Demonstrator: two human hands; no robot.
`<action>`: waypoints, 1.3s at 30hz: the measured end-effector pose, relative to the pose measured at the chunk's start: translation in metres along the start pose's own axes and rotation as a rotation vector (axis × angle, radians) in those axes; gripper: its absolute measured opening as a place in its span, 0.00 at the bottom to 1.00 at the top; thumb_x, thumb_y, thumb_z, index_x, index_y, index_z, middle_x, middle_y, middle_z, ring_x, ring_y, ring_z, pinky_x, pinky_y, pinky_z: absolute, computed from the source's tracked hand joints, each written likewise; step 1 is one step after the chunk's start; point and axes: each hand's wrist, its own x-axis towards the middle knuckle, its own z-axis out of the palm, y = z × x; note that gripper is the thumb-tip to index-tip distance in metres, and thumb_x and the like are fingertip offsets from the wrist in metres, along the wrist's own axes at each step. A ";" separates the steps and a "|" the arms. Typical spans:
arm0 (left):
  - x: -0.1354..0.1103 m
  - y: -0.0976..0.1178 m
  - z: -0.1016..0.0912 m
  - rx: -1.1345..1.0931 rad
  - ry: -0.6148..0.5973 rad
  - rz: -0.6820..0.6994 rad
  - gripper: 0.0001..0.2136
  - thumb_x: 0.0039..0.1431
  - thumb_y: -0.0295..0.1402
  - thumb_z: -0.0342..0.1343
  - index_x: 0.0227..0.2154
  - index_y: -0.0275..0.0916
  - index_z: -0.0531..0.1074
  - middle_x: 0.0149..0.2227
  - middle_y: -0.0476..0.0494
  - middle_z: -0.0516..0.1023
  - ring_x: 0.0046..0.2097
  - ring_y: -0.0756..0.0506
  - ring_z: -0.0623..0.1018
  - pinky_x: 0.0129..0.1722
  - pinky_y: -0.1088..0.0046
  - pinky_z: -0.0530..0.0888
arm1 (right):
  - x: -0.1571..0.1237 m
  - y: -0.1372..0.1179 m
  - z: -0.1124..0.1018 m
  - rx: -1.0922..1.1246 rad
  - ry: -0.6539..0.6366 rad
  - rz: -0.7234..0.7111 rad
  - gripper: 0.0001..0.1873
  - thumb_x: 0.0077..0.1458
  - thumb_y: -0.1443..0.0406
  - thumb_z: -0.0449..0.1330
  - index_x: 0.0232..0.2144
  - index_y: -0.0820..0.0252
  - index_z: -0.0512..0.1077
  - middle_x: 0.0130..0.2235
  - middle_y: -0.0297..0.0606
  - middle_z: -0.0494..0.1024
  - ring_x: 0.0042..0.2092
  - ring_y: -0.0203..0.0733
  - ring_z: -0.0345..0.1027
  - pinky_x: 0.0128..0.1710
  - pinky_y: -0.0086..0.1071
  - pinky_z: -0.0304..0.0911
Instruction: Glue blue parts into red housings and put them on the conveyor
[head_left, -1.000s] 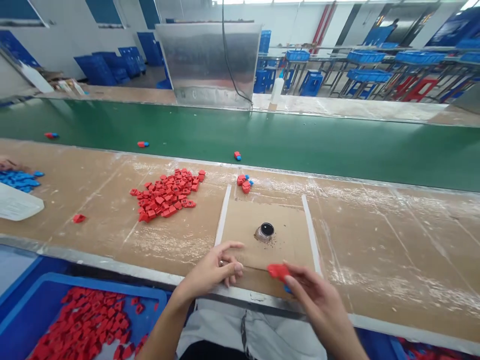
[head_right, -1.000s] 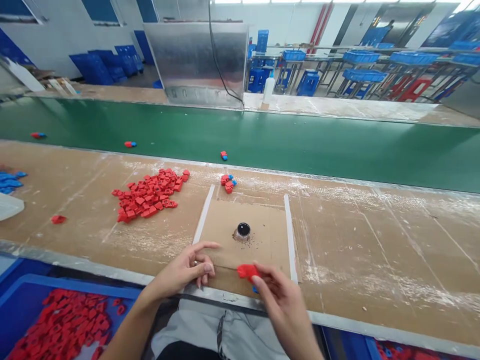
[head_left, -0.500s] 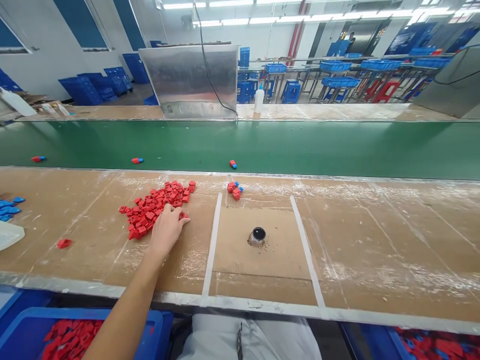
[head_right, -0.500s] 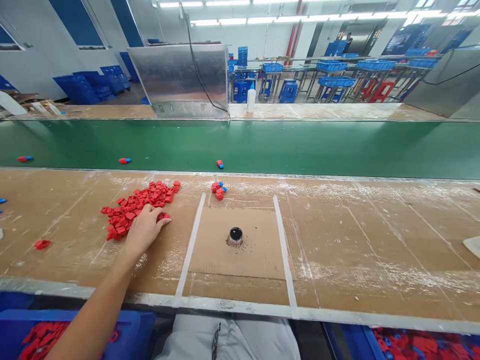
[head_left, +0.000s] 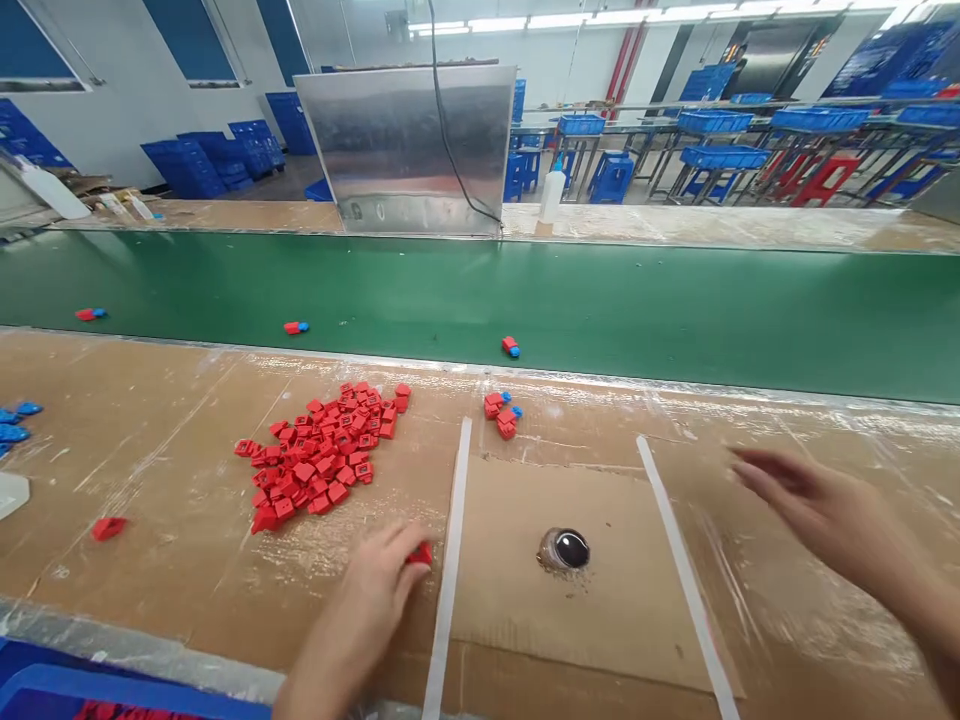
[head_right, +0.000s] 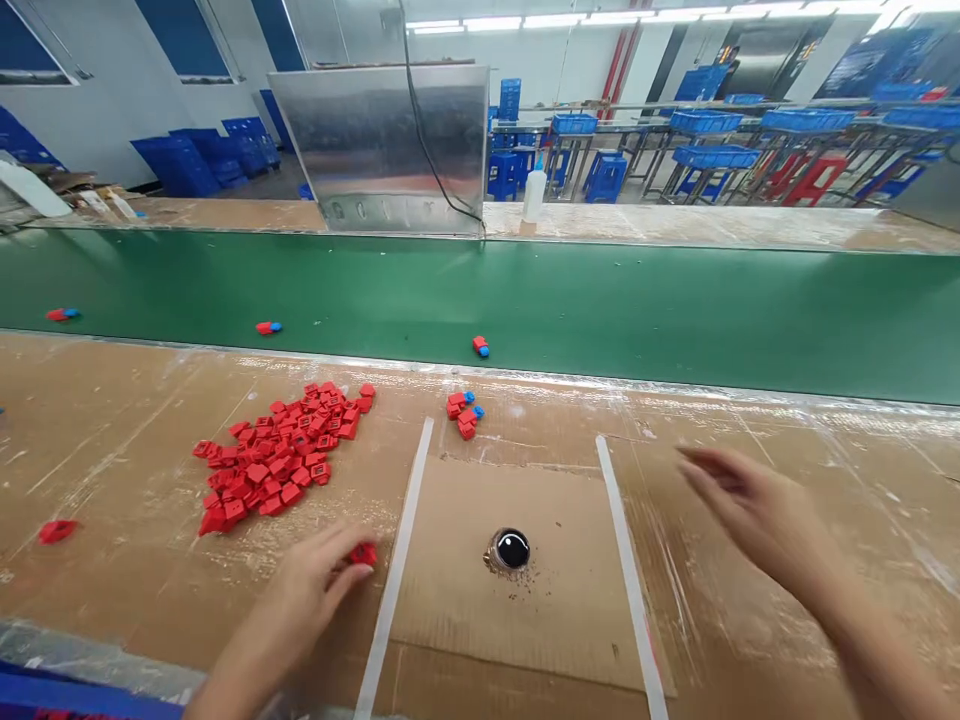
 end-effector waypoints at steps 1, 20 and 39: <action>-0.003 0.002 0.005 -0.056 -0.017 -0.019 0.09 0.63 0.27 0.50 0.38 0.44 0.75 0.39 0.46 0.75 0.42 0.43 0.75 0.43 0.68 0.69 | 0.028 -0.007 0.027 -0.014 -0.133 -0.073 0.16 0.56 0.49 0.62 0.35 0.53 0.79 0.33 0.50 0.80 0.32 0.47 0.74 0.31 0.40 0.66; -0.019 0.007 0.038 -0.500 0.169 -0.146 0.11 0.59 0.32 0.56 0.45 0.42 0.74 0.36 0.46 0.74 0.36 0.45 0.75 0.38 0.71 0.72 | 0.142 -0.052 0.153 -0.039 -0.097 -0.112 0.17 0.53 0.66 0.57 0.47 0.60 0.70 0.42 0.48 0.77 0.41 0.52 0.71 0.47 0.46 0.62; -0.014 0.061 0.098 -0.749 -0.092 -0.014 0.18 0.61 0.42 0.57 0.51 0.41 0.75 0.35 0.46 0.76 0.36 0.47 0.73 0.36 0.74 0.69 | -0.091 -0.012 0.030 0.749 -0.226 0.344 0.25 0.51 0.48 0.67 0.47 0.55 0.75 0.43 0.42 0.79 0.38 0.44 0.75 0.43 0.42 0.74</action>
